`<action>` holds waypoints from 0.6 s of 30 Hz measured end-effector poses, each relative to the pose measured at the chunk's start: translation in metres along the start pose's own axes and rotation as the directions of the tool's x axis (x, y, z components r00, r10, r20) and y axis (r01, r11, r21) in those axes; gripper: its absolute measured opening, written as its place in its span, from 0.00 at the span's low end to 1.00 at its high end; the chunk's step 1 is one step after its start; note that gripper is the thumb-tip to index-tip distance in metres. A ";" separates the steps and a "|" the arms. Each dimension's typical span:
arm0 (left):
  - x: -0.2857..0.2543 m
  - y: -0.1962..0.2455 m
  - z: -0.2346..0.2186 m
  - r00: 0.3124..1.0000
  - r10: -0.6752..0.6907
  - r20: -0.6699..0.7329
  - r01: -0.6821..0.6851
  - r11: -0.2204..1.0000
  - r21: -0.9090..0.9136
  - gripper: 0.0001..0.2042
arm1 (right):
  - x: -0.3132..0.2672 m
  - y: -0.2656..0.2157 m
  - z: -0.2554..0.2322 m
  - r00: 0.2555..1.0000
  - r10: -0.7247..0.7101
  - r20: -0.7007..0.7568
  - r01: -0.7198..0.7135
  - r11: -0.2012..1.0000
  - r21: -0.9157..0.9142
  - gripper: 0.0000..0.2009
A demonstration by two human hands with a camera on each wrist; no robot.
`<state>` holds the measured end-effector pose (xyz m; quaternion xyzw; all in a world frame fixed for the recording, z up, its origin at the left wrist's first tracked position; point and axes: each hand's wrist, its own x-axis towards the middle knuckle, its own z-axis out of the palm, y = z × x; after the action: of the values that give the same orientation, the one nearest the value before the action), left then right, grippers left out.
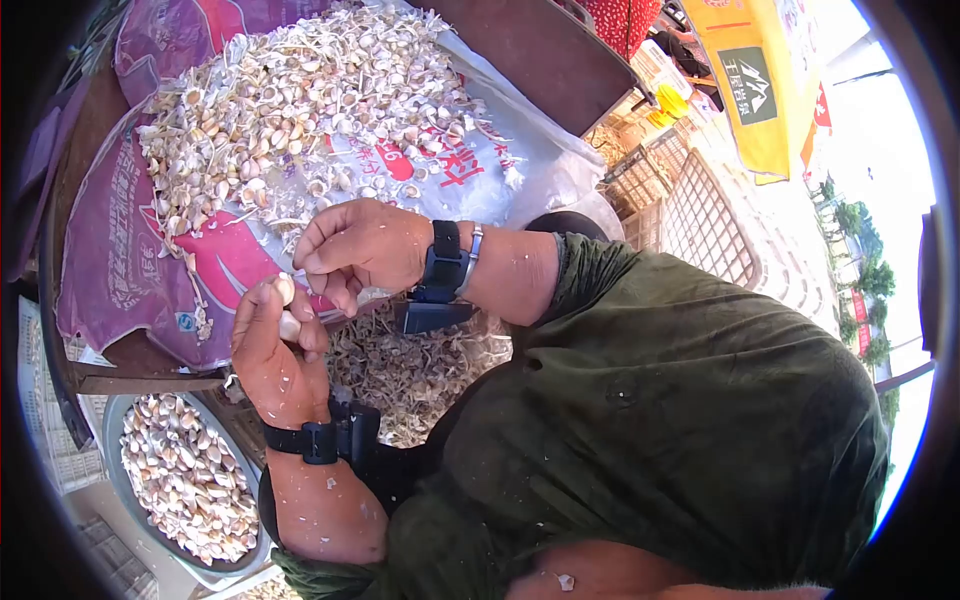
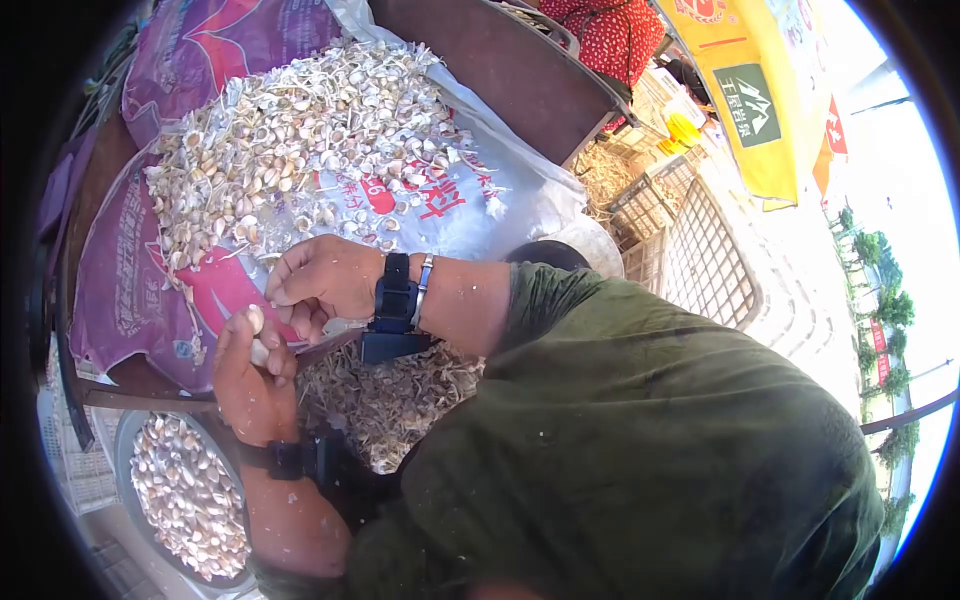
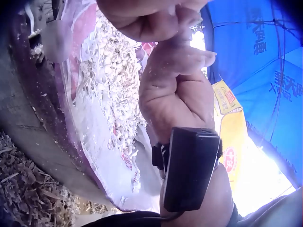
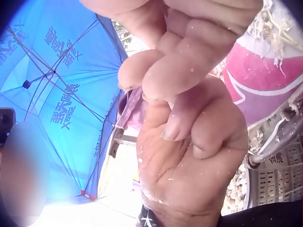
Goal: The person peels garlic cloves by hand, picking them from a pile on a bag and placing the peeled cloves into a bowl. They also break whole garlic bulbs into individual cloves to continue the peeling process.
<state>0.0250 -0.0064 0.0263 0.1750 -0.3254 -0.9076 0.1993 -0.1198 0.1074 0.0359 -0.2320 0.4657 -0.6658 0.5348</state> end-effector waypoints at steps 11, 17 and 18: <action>-0.012 0.005 0.005 0.971 -0.176 0.160 0.202 0.966 -0.164 0.10 | 0.059 -0.043 -0.106 0.927 -0.325 0.186 0.163 -0.098 -0.982 0.06; -0.003 0.004 0.002 0.976 -0.172 0.132 0.194 0.963 -0.185 0.13 | 0.167 -0.064 -0.177 0.919 -0.339 0.202 -0.012 -0.536 -0.844 0.14; -0.005 0.005 0.001 0.969 -0.151 0.195 0.183 0.970 -0.159 0.14 | 0.198 -0.065 -0.194 0.979 -0.006 0.206 0.069 -0.933 -0.353 0.18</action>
<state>0.0301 -0.0069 0.0315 0.1001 -0.2449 -0.9585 0.1059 -0.3715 -0.0046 -0.0341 -0.6235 0.7036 0.2831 -0.1899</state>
